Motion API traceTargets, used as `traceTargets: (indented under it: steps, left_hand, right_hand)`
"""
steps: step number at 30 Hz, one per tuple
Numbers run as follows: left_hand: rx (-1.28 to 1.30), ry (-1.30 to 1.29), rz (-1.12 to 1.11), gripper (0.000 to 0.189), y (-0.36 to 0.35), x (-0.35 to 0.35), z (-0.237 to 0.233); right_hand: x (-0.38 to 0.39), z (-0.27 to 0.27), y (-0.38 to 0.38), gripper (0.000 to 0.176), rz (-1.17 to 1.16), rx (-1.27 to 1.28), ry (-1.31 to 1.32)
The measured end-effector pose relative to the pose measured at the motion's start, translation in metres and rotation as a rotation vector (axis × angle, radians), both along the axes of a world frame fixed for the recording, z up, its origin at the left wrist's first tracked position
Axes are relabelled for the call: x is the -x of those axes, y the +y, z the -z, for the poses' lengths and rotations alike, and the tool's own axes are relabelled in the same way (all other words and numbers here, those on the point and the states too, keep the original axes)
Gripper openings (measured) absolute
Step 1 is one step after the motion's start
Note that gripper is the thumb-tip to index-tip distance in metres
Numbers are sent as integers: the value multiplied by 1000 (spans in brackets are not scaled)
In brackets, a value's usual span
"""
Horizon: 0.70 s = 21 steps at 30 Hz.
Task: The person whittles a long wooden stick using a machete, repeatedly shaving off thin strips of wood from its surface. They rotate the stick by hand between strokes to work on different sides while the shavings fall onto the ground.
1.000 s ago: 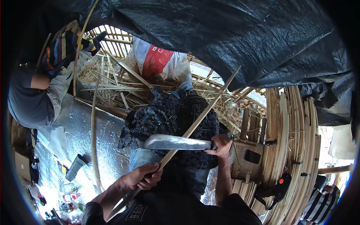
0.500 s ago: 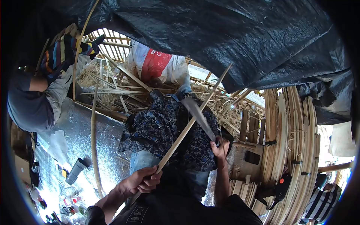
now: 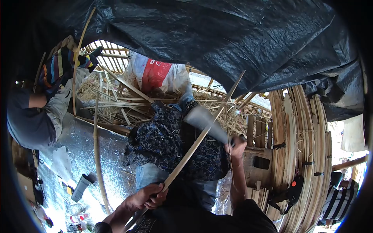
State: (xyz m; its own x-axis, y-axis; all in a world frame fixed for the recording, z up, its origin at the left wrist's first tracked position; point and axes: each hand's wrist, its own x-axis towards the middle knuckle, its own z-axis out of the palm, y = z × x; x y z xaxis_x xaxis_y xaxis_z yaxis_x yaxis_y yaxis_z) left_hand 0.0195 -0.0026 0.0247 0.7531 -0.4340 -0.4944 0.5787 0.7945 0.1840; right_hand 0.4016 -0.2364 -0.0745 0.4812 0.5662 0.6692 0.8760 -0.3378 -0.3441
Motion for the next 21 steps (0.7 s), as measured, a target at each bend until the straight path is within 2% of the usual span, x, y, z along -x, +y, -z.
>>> traceTargets:
  steps: [2,3,4,6,8,10,12,16,18,21]
  left_hand:
    - [-99,22,38,45,-2,8,-13]
    - [-129,24,29,44,-3,9,-14]
    - [-130,11,20,44,-5,9,-11]
    - [-78,8,27,45,-5,11,-5]
    - [-133,10,27,45,-3,-2,-10]
    - [-212,36,-1,46,-4,-10,-12]
    - [-197,-2,0,47,1,-18,-6]
    - [-253,19,-101,43,7,-33,-8]
    - [-614,-1,-110,38,7,-39,-12]
    - [-656,-29,-152,35,6,-52,-14]
  right_hand:
    - [-18,3,7,58,485,-125,463]
    - [-29,11,9,58,680,-69,399]
    - [-35,17,6,58,670,-73,387]
    - [-13,13,22,59,592,-575,1089]
    - [9,21,22,60,574,-539,1048]
    - [32,28,15,58,364,-403,1026]
    - [42,34,12,55,271,-273,944]
    - [49,28,15,50,266,-222,894]
    - [55,11,22,48,286,-215,902]
    - [66,-9,30,47,295,-178,893]
